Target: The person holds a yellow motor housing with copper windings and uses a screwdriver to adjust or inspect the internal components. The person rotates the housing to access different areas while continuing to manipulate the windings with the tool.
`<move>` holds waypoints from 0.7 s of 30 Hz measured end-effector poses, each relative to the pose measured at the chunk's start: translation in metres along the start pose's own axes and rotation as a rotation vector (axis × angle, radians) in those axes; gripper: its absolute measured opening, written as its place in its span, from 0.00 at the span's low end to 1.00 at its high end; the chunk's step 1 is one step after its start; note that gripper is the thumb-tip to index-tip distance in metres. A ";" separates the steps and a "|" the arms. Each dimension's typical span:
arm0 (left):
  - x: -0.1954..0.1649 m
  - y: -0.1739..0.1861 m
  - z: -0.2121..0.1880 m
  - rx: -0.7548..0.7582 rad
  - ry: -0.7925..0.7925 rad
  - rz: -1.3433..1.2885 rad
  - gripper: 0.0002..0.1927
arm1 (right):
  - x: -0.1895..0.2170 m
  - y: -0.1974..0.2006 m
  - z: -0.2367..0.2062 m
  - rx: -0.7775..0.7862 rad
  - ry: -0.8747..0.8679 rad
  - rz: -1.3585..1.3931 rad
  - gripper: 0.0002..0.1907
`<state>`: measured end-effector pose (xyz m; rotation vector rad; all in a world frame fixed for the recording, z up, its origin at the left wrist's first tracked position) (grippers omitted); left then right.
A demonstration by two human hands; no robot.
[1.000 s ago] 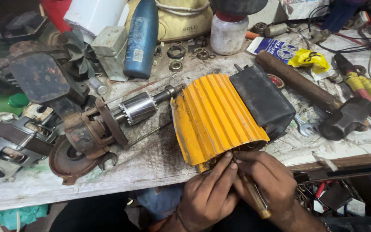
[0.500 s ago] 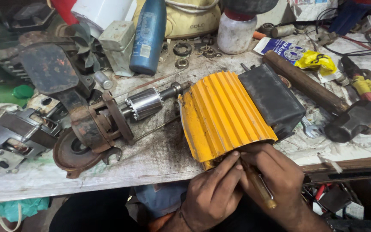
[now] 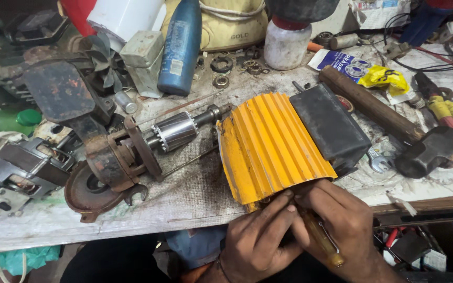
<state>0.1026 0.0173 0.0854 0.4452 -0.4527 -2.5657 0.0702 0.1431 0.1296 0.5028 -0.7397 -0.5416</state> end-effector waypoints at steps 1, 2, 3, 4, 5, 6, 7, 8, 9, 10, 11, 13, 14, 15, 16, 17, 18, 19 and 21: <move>-0.002 0.000 0.000 -0.004 0.002 0.010 0.21 | 0.000 0.001 -0.001 0.001 -0.001 0.007 0.10; -0.003 0.000 0.000 -0.003 0.011 0.007 0.21 | 0.000 0.002 -0.002 0.010 -0.008 0.018 0.10; -0.005 0.000 0.001 -0.001 0.018 0.002 0.21 | 0.000 0.003 -0.003 0.017 -0.016 0.029 0.10; -0.005 0.000 0.001 -0.002 0.023 -0.001 0.21 | 0.000 0.003 -0.004 0.023 -0.021 0.040 0.10; -0.006 0.001 0.002 0.003 0.032 -0.007 0.20 | 0.001 0.004 -0.005 0.024 -0.012 0.032 0.10; -0.005 0.002 0.003 0.006 0.039 -0.013 0.20 | 0.002 0.004 -0.005 0.023 -0.001 0.024 0.10; -0.006 0.004 0.002 0.010 0.051 -0.017 0.20 | 0.003 0.003 -0.007 0.027 0.009 0.018 0.11; -0.008 0.005 0.002 0.010 0.054 -0.023 0.19 | 0.005 0.003 -0.009 0.012 0.018 0.003 0.11; -0.008 0.006 0.003 0.008 0.049 -0.027 0.18 | 0.005 0.003 -0.011 -0.009 0.032 -0.012 0.11; -0.009 0.008 0.002 0.008 0.044 -0.031 0.18 | 0.005 0.002 -0.013 -0.031 0.045 -0.027 0.11; -0.012 0.009 0.002 0.011 0.026 -0.021 0.18 | 0.005 0.003 -0.016 -0.062 0.072 -0.012 0.11; -0.014 0.010 0.001 0.018 -0.014 -0.010 0.18 | 0.002 0.002 -0.022 -0.128 0.123 0.010 0.11; -0.015 0.009 0.000 0.032 -0.029 -0.005 0.18 | -0.002 0.003 -0.025 -0.155 0.123 0.011 0.11; -0.015 0.007 -0.001 0.043 -0.043 0.002 0.18 | -0.006 0.003 -0.028 -0.181 0.127 0.011 0.11; -0.014 0.005 -0.001 0.054 -0.060 0.007 0.18 | -0.010 0.004 -0.031 -0.209 0.130 0.010 0.11; -0.014 0.002 -0.001 0.063 -0.066 0.017 0.19 | -0.014 0.004 -0.033 -0.213 0.131 0.016 0.11; -0.012 0.000 -0.002 0.071 -0.072 0.031 0.19 | -0.018 0.003 -0.034 -0.217 0.135 0.026 0.11; -0.011 -0.001 -0.003 0.081 -0.073 0.049 0.19 | -0.021 0.002 -0.036 -0.218 0.139 0.041 0.11; -0.009 -0.002 -0.006 0.095 -0.073 0.061 0.19 | -0.024 -0.002 -0.037 -0.215 0.146 0.048 0.11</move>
Point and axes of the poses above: each hand's wrist, its own z-axis towards the middle knuckle, its own y-axis out of the back of the hand, x = y × z, the point moved 7 cm from there along z, towards the middle knuckle, and after that the axes turned 4 degrees about -y, right-handed, at the moved point
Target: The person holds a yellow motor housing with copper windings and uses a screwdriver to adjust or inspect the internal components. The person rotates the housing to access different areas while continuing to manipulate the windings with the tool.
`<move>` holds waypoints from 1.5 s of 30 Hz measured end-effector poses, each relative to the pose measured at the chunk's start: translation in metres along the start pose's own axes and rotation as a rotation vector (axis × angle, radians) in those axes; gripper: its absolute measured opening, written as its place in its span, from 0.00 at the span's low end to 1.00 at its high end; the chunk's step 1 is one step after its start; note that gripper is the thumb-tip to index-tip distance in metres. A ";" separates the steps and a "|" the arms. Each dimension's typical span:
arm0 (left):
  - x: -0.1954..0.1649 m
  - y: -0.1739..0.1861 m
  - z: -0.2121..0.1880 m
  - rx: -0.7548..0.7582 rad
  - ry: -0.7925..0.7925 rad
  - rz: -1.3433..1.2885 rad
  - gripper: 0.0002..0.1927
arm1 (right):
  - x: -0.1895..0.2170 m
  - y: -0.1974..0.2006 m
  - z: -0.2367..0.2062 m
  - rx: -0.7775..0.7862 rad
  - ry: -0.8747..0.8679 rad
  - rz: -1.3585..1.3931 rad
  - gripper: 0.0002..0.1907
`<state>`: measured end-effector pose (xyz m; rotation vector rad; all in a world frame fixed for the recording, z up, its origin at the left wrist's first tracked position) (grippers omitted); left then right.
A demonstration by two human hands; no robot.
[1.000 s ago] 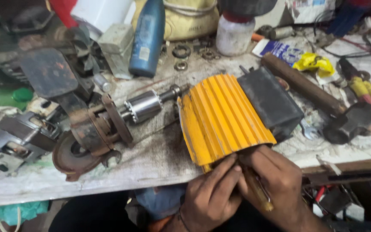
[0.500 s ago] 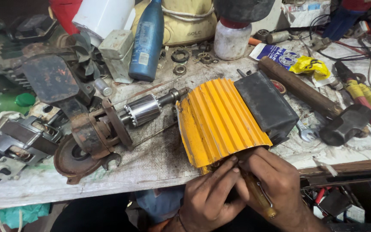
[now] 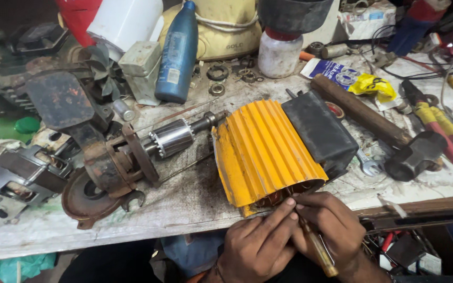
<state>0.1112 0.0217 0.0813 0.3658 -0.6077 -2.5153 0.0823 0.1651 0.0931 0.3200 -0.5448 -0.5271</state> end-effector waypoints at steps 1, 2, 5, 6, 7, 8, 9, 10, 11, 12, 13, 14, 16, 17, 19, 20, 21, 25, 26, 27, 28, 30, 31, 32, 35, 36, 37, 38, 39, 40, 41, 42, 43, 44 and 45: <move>0.001 -0.002 -0.001 0.007 0.001 0.001 0.19 | -0.001 -0.001 -0.001 0.003 0.001 0.000 0.11; 0.002 -0.003 -0.002 0.013 0.005 -0.008 0.19 | -0.002 -0.002 -0.002 0.002 0.001 -0.007 0.11; 0.004 -0.005 -0.006 0.024 0.017 -0.026 0.19 | -0.004 -0.004 -0.003 0.013 -0.005 -0.016 0.12; 0.004 -0.006 -0.007 0.024 0.015 -0.027 0.19 | -0.004 -0.005 -0.003 0.021 -0.009 -0.014 0.12; 0.004 -0.006 -0.007 0.024 0.014 -0.029 0.19 | -0.004 -0.005 -0.003 0.029 -0.014 -0.010 0.12; 0.004 -0.007 -0.007 0.027 0.016 -0.028 0.19 | -0.004 -0.006 -0.002 0.029 -0.013 -0.011 0.12; 0.004 -0.007 -0.007 0.029 0.017 -0.026 0.19 | -0.003 -0.006 -0.002 0.029 -0.012 -0.011 0.12; 0.005 -0.007 -0.007 0.031 0.019 -0.025 0.19 | -0.003 -0.007 -0.001 0.029 -0.012 -0.012 0.12; 0.005 -0.007 -0.007 0.022 0.026 -0.022 0.18 | -0.002 -0.008 0.001 0.028 -0.013 -0.027 0.12; 0.005 -0.008 -0.006 0.013 0.034 -0.019 0.18 | 0.000 -0.008 0.002 0.027 -0.014 -0.041 0.12; 0.006 -0.007 -0.006 0.003 0.041 -0.015 0.17 | 0.001 -0.009 0.004 0.026 -0.014 -0.055 0.12; 0.006 -0.007 -0.006 -0.005 0.040 -0.013 0.17 | 0.003 -0.010 0.006 0.041 -0.009 -0.059 0.12; 0.007 -0.006 -0.005 -0.018 0.040 -0.010 0.16 | 0.009 -0.010 0.011 0.072 -0.002 -0.065 0.12; 0.007 -0.005 -0.005 -0.026 0.047 -0.027 0.17 | 0.011 -0.010 0.013 0.088 -0.013 -0.074 0.12; 0.008 -0.004 -0.005 -0.043 0.063 -0.064 0.19 | 0.014 -0.011 0.018 0.120 -0.034 -0.094 0.13; 0.009 -0.005 -0.004 -0.045 0.076 -0.070 0.19 | 0.016 -0.011 0.019 0.138 -0.045 -0.097 0.13; 0.010 -0.005 -0.004 -0.047 0.088 -0.075 0.19 | 0.018 -0.011 0.021 0.154 -0.055 -0.100 0.13; 0.011 -0.005 -0.005 -0.038 0.133 -0.068 0.20 | 0.022 -0.014 0.026 0.187 -0.057 -0.100 0.15; 0.012 -0.006 -0.005 -0.033 0.135 -0.067 0.20 | 0.021 -0.015 0.027 0.193 -0.065 -0.106 0.15; 0.012 -0.006 -0.006 -0.029 0.137 -0.064 0.20 | 0.021 -0.016 0.027 0.199 -0.071 -0.112 0.14; 0.011 -0.007 -0.007 -0.024 0.140 -0.062 0.21 | 0.021 -0.016 0.026 0.206 -0.077 -0.118 0.14; 0.010 -0.008 -0.008 -0.012 0.152 -0.072 0.21 | 0.021 -0.016 0.025 0.193 -0.083 -0.127 0.13; 0.009 -0.008 -0.008 -0.006 0.156 -0.077 0.22 | 0.021 -0.016 0.025 0.184 -0.085 -0.131 0.12; 0.009 -0.008 -0.007 -0.007 0.156 -0.079 0.22 | 0.022 -0.015 0.024 0.181 -0.080 -0.133 0.13; 0.005 -0.006 -0.004 -0.013 0.152 -0.074 0.22 | 0.025 -0.012 0.025 0.176 -0.065 -0.130 0.13; 0.004 -0.004 -0.003 -0.018 0.143 -0.067 0.22 | 0.026 -0.010 0.026 0.174 -0.057 -0.129 0.13; 0.004 -0.002 -0.002 -0.024 0.135 -0.062 0.22 | 0.027 -0.008 0.027 0.172 -0.049 -0.129 0.13; 0.005 -0.001 0.000 -0.032 0.121 -0.071 0.22 | 0.028 -0.007 0.029 0.158 -0.030 -0.129 0.13; 0.006 0.001 0.000 -0.038 0.112 -0.079 0.22 | 0.030 -0.006 0.030 0.148 -0.012 -0.124 0.13; 0.006 0.002 0.000 -0.044 0.109 -0.088 0.21 | 0.032 -0.006 0.031 0.144 0.002 -0.118 0.14; 0.007 0.002 0.000 -0.043 0.116 -0.097 0.22 | 0.031 -0.008 0.031 0.165 -0.013 -0.115 0.14; 0.010 0.002 0.000 -0.042 0.122 -0.108 0.22 | 0.030 -0.009 0.031 0.185 -0.029 -0.113 0.14; 0.010 0.001 -0.001 -0.039 0.130 -0.119 0.23 | 0.029 -0.012 0.030 0.207 -0.048 -0.110 0.15; 0.010 0.001 -0.003 -0.034 0.145 -0.115 0.23 | 0.028 -0.013 0.029 0.210 -0.057 -0.132 0.14; 0.010 0.000 -0.004 -0.032 0.156 -0.109 0.23 | 0.027 -0.013 0.029 0.210 -0.063 -0.156 0.14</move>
Point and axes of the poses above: each hand's wrist, its own z-axis towards the middle knuckle, its own y-axis out of the back of the hand, x = y × z, the point moved 7 cm from there along z, towards the middle knuckle, and after that the axes turned 4 degrees about -y, right-handed, at the moved point
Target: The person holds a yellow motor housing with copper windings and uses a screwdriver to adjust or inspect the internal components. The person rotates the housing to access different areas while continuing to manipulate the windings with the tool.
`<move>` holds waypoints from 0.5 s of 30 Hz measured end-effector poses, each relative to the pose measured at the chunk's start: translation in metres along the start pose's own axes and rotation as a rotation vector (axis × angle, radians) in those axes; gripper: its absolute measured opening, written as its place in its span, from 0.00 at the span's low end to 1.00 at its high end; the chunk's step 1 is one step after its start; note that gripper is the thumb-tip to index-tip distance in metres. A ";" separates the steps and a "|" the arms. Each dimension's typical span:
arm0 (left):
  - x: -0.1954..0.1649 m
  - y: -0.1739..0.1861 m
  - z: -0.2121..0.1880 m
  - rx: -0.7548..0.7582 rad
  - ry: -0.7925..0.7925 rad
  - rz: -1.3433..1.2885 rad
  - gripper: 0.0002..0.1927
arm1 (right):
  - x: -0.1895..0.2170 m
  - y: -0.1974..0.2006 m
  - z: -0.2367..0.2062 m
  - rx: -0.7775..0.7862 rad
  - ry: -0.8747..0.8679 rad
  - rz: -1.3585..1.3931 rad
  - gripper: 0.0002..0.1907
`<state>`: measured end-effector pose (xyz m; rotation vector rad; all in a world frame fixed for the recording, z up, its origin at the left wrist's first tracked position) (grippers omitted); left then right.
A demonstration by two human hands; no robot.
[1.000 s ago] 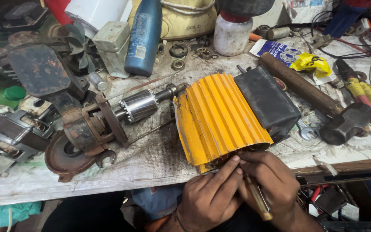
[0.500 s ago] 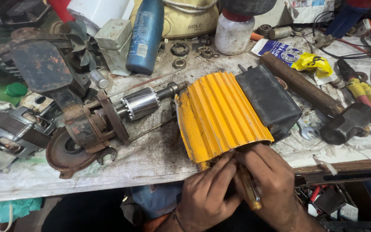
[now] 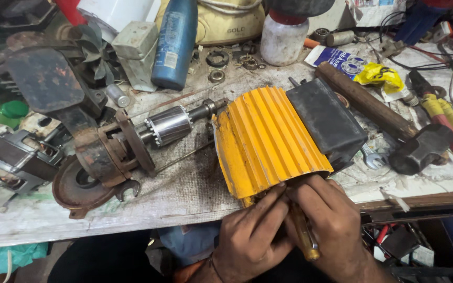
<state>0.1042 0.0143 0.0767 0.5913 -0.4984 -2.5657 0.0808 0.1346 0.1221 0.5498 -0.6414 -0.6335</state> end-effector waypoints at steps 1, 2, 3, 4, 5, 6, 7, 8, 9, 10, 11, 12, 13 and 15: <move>0.001 0.000 -0.001 -0.001 0.007 0.008 0.23 | -0.001 -0.001 0.000 -0.004 -0.005 -0.023 0.14; 0.001 -0.001 -0.002 0.004 0.014 0.001 0.23 | -0.002 -0.001 -0.001 0.007 -0.018 -0.030 0.14; 0.002 -0.001 -0.002 0.008 0.021 -0.003 0.23 | -0.002 -0.002 -0.002 0.017 -0.028 -0.036 0.14; 0.001 -0.002 -0.003 0.013 0.027 -0.006 0.23 | -0.003 -0.002 -0.003 0.027 -0.038 -0.041 0.14; 0.000 -0.001 -0.004 0.009 0.019 0.004 0.23 | -0.003 -0.001 -0.004 0.017 -0.039 -0.030 0.14; -0.002 0.000 -0.003 0.006 0.009 0.012 0.23 | -0.002 -0.001 -0.005 0.005 -0.040 -0.021 0.14; -0.004 0.000 -0.003 0.005 0.000 0.018 0.23 | -0.002 0.000 -0.006 -0.006 -0.044 -0.013 0.13; -0.006 0.000 -0.002 0.002 -0.008 0.017 0.22 | 0.000 0.002 -0.007 -0.030 -0.010 -0.007 0.13; -0.008 0.002 -0.001 0.001 -0.019 0.015 0.22 | 0.002 0.004 -0.008 -0.056 0.023 -0.002 0.13; -0.010 0.004 0.001 0.001 -0.034 0.013 0.22 | 0.004 0.005 -0.009 -0.086 0.057 0.002 0.13; -0.015 0.007 0.002 0.027 -0.103 0.039 0.21 | 0.003 0.006 -0.009 -0.099 0.055 0.000 0.13; -0.020 0.012 0.003 0.052 -0.171 0.067 0.21 | 0.003 0.008 -0.009 -0.111 0.056 -0.001 0.13; -0.023 0.018 0.004 0.075 -0.239 0.098 0.21 | 0.002 0.008 -0.008 -0.123 0.059 0.000 0.12; -0.022 0.038 0.012 0.074 -0.277 0.138 0.20 | 0.000 0.008 -0.004 -0.119 0.057 0.019 0.12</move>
Point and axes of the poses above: each hand's wrist, its own z-axis towards the middle knuckle, its own y-axis out of the back of the hand, x = y × z, the point moved 7 cm from there along z, towards the middle knuckle, and after that the axes turned 4 degrees about -y, right-handed, at the moved point
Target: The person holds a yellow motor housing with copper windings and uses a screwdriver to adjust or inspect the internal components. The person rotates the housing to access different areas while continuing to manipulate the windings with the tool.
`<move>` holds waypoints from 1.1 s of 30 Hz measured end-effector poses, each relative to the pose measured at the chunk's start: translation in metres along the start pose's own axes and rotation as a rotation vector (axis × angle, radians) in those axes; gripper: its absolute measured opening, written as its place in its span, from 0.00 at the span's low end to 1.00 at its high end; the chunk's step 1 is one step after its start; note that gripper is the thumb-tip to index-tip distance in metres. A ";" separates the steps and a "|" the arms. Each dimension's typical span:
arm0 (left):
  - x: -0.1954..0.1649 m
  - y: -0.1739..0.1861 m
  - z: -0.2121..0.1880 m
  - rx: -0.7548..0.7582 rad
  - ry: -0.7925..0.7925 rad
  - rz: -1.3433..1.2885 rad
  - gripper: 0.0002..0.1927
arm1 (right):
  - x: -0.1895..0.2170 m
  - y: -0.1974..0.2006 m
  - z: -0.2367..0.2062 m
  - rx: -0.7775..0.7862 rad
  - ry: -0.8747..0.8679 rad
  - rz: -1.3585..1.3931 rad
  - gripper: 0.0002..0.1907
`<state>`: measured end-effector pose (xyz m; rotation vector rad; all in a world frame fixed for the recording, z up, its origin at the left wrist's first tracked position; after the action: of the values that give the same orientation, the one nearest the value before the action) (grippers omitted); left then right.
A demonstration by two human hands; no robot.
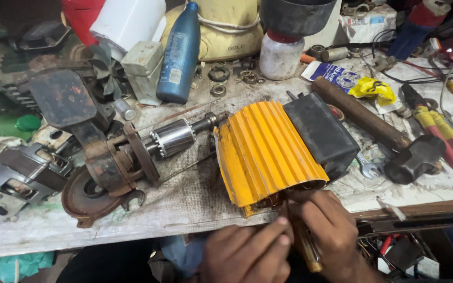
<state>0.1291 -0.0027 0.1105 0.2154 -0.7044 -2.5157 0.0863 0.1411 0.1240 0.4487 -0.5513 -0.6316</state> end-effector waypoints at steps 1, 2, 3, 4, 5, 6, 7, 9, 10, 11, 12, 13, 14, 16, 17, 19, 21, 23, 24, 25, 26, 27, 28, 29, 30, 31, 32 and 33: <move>0.002 0.008 0.005 0.001 -0.015 0.015 0.20 | 0.000 0.001 0.002 0.007 -0.006 0.007 0.12; 0.014 0.020 0.008 -0.062 0.125 0.023 0.21 | 0.001 0.000 0.004 0.028 -0.010 -0.011 0.12; 0.033 0.031 0.012 -0.123 0.268 0.031 0.23 | 0.003 -0.001 0.006 0.052 -0.015 -0.028 0.12; 0.055 0.036 0.019 -0.109 0.330 0.033 0.24 | 0.005 -0.003 0.009 0.068 -0.015 -0.043 0.12; 0.077 0.040 0.030 -0.099 0.385 0.041 0.25 | 0.008 -0.003 0.012 0.061 -0.022 -0.047 0.12; 0.098 0.035 0.045 -0.026 0.387 0.014 0.28 | 0.011 -0.004 0.015 0.053 -0.025 -0.053 0.11; 0.113 0.028 0.057 0.046 0.390 -0.016 0.31 | 0.013 -0.005 0.017 0.047 -0.029 -0.061 0.11; 0.128 0.005 0.068 0.191 0.438 -0.147 0.38 | 0.013 -0.008 0.021 0.061 -0.045 -0.072 0.11; 0.133 -0.006 0.068 0.268 0.463 -0.216 0.42 | 0.011 -0.011 0.023 0.070 -0.058 -0.077 0.11; 0.136 -0.009 0.066 0.267 0.476 -0.271 0.44 | 0.010 -0.013 0.024 0.056 -0.040 -0.081 0.11; 0.139 -0.011 0.061 0.267 0.493 -0.330 0.46 | 0.010 -0.017 0.025 0.048 -0.024 -0.086 0.11; 0.140 -0.013 0.056 0.268 0.515 -0.391 0.47 | 0.009 -0.019 0.024 0.044 -0.010 -0.089 0.11; 0.140 -0.017 0.051 0.298 0.513 -0.387 0.51 | 0.006 -0.021 0.023 0.059 -0.020 -0.098 0.11; 0.144 -0.018 0.044 0.359 0.500 -0.360 0.58 | 0.004 -0.025 0.021 0.075 -0.029 -0.105 0.11; 0.146 -0.017 0.042 0.377 0.485 -0.357 0.61 | 0.001 -0.025 0.020 0.076 -0.058 -0.102 0.12; 0.147 -0.015 0.041 0.415 0.457 -0.355 0.66 | -0.003 -0.025 0.018 0.084 -0.118 -0.097 0.14; 0.148 -0.012 0.043 0.417 0.445 -0.362 0.66 | -0.002 -0.025 0.017 0.095 -0.118 -0.113 0.13; 0.149 -0.011 0.043 0.422 0.449 -0.372 0.66 | 0.000 -0.026 0.017 0.102 -0.122 -0.122 0.13; 0.149 -0.012 0.043 0.421 0.458 -0.377 0.66 | 0.000 -0.026 0.017 0.103 -0.120 -0.124 0.13; 0.149 -0.012 0.041 0.419 0.471 -0.383 0.66 | 0.002 -0.027 0.016 0.108 -0.119 -0.125 0.13; 0.149 -0.012 0.039 0.412 0.482 -0.400 0.65 | 0.003 -0.027 0.015 0.108 -0.123 -0.126 0.14; 0.149 -0.011 0.037 0.407 0.492 -0.415 0.65 | 0.004 -0.028 0.014 0.108 -0.127 -0.125 0.14; 0.150 -0.010 0.035 0.399 0.499 -0.428 0.65 | 0.005 -0.028 0.013 0.104 -0.128 -0.126 0.14; 0.150 -0.008 0.035 0.394 0.491 -0.418 0.64 | 0.007 -0.028 0.013 0.079 -0.112 -0.122 0.13; 0.150 -0.007 0.034 0.392 0.487 -0.411 0.64 | 0.010 -0.028 0.011 0.059 -0.101 -0.116 0.13; 0.150 -0.006 0.033 0.390 0.481 -0.404 0.64 | 0.012 -0.027 0.010 0.036 -0.089 -0.112 0.12; 0.151 -0.005 0.032 0.384 0.480 -0.401 0.64 | 0.013 -0.027 0.009 0.016 -0.079 -0.114 0.12; 0.150 -0.005 0.031 0.380 0.480 -0.402 0.64 | 0.013 -0.028 0.007 0.000 -0.073 -0.117 0.12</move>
<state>-0.0106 -0.0628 0.1323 1.1524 -0.9992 -2.5058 0.0793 0.1109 0.1187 0.4613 -0.5973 -0.7629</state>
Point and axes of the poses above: each hand's wrist, its own z-axis towards the middle knuckle, its own y-axis out of the back of the hand, x = y × z, the point moved 7 cm from there along z, towards the middle knuckle, and after that the axes turned 4 degrees about -y, right-handed, at the moved point
